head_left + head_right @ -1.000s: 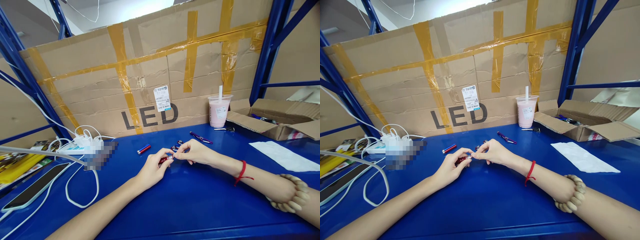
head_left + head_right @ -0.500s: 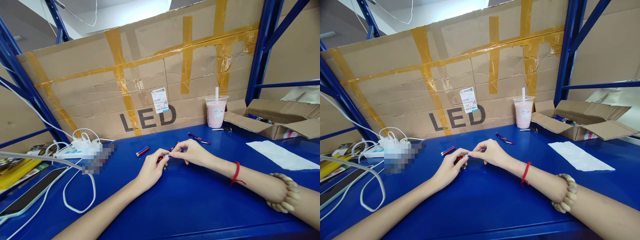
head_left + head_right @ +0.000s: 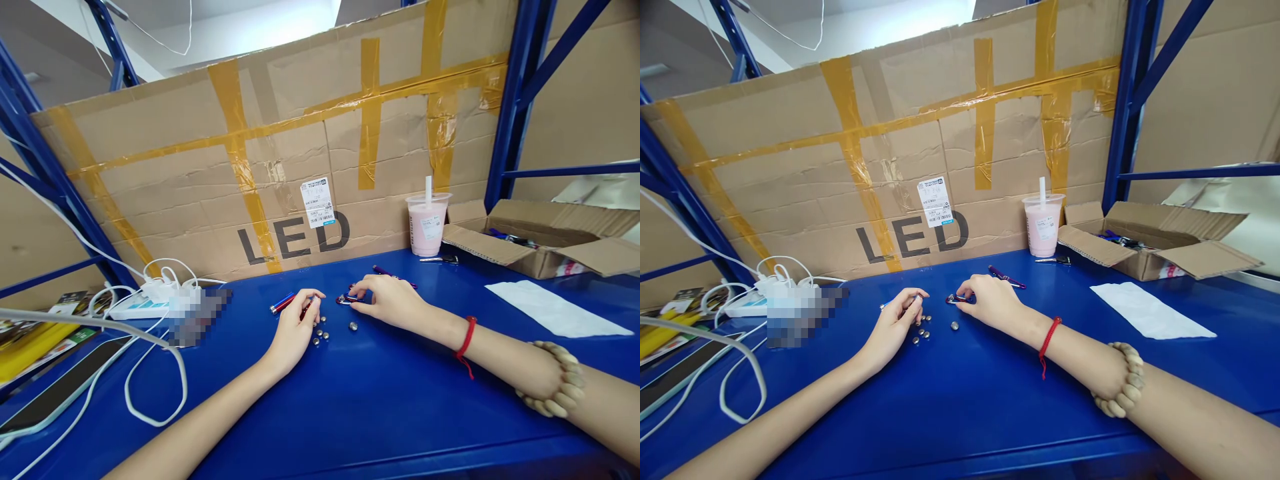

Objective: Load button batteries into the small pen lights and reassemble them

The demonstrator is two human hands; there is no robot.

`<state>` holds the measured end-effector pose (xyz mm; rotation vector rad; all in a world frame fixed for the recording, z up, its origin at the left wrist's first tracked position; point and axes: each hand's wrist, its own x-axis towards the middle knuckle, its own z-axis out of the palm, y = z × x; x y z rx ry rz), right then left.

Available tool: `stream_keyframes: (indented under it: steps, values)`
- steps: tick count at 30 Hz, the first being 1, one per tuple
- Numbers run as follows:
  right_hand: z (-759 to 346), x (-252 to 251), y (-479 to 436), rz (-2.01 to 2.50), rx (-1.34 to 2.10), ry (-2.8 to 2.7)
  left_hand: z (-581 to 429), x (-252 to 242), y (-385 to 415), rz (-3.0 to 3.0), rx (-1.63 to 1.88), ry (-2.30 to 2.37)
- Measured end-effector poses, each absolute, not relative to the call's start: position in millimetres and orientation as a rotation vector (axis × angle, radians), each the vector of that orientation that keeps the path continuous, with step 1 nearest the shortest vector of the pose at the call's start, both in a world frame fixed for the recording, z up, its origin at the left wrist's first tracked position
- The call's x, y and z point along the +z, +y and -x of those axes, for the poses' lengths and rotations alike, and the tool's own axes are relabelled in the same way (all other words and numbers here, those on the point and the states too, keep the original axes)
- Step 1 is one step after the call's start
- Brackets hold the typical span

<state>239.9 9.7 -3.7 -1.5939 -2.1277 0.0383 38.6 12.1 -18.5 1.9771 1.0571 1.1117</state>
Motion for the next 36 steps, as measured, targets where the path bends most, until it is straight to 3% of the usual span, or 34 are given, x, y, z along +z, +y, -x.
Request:
stream_keyframes:
  steps: [9,19,36]
  values:
    - [-233,-3,3,1.349,0.570,-2.220,-38,-16,8,-1.969,1.095,1.069]
    - [-233,-5,3,1.381,0.335,-2.270,-41,-14,4,-1.964,1.068,1.057]
    - [-230,-9,5,1.432,0.238,-2.228,-41,-11,1,-1.994,1.024,1.052]
